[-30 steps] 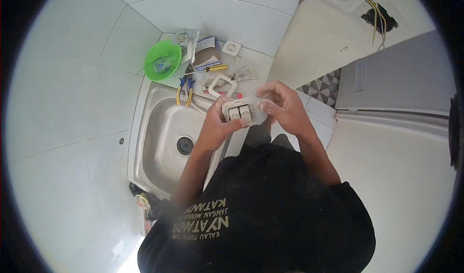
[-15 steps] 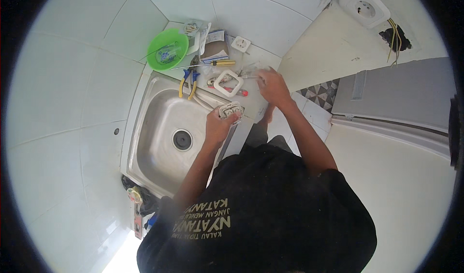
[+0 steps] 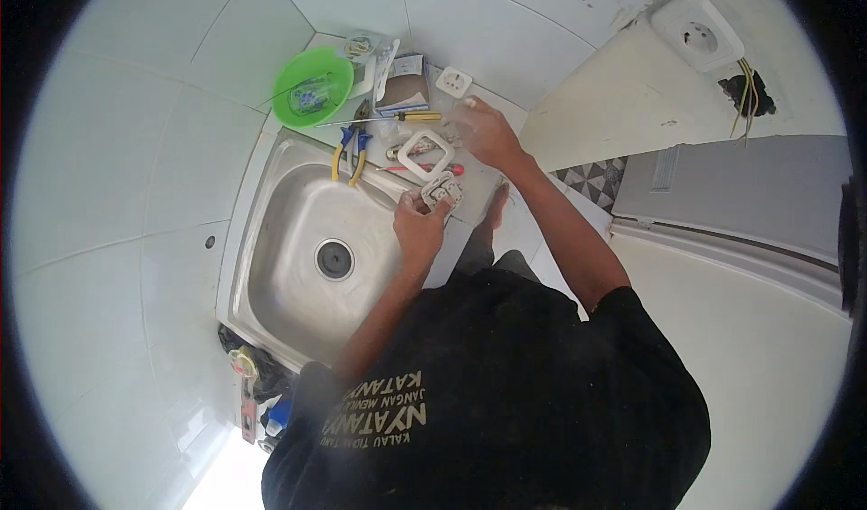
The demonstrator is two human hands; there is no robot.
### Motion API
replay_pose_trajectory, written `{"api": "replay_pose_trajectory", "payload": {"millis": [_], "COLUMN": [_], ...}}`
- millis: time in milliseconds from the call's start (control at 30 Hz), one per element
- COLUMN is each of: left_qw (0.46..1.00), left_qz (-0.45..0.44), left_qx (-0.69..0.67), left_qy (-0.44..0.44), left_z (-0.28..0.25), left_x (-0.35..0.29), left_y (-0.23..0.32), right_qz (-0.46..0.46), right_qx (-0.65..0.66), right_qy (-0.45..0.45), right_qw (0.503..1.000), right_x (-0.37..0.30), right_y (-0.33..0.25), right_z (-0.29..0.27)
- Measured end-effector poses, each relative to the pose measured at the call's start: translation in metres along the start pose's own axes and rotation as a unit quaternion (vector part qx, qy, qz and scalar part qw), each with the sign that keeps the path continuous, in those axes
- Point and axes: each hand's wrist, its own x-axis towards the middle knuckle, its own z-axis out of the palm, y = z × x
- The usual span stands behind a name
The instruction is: Repairing and installing a light switch into a wall socket.
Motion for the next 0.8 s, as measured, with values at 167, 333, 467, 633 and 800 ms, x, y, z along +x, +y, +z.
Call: {"api": "replay_pose_trajectory", "payload": {"millis": [167, 333, 467, 633, 800], "left_qw": [0.996, 0.959, 0.933, 0.972, 0.941], "left_qz": [0.046, 0.143, 0.244, 0.014, 0.002], "left_qx": [0.072, 0.240, 0.262, -0.226, -0.339], "left_qy": [0.013, 0.043, 0.041, -0.069, -0.016], "left_z": [0.003, -0.001, -0.007, -0.004, -0.034], "left_x": [-0.007, -0.005, -0.016, -0.009, 0.005], "left_y": [0.008, 0.003, 0.026, 0.062, 0.075], "right_qz": [0.137, 0.263, 0.277, 0.292, 0.185], "right_qx": [0.166, 0.487, 0.645, 0.619, 0.509], "right_qy": [0.210, 0.200, 0.225, 0.095, -0.058], "right_qw": [0.954, 0.808, 0.675, 0.723, 0.839], "right_x": [-0.011, -0.037, -0.056, -0.064, -0.042], "right_y": [-0.031, -0.041, -0.057, -0.083, -0.078], "right_z": [-0.012, -0.022, -0.026, -0.013, -0.011]}}
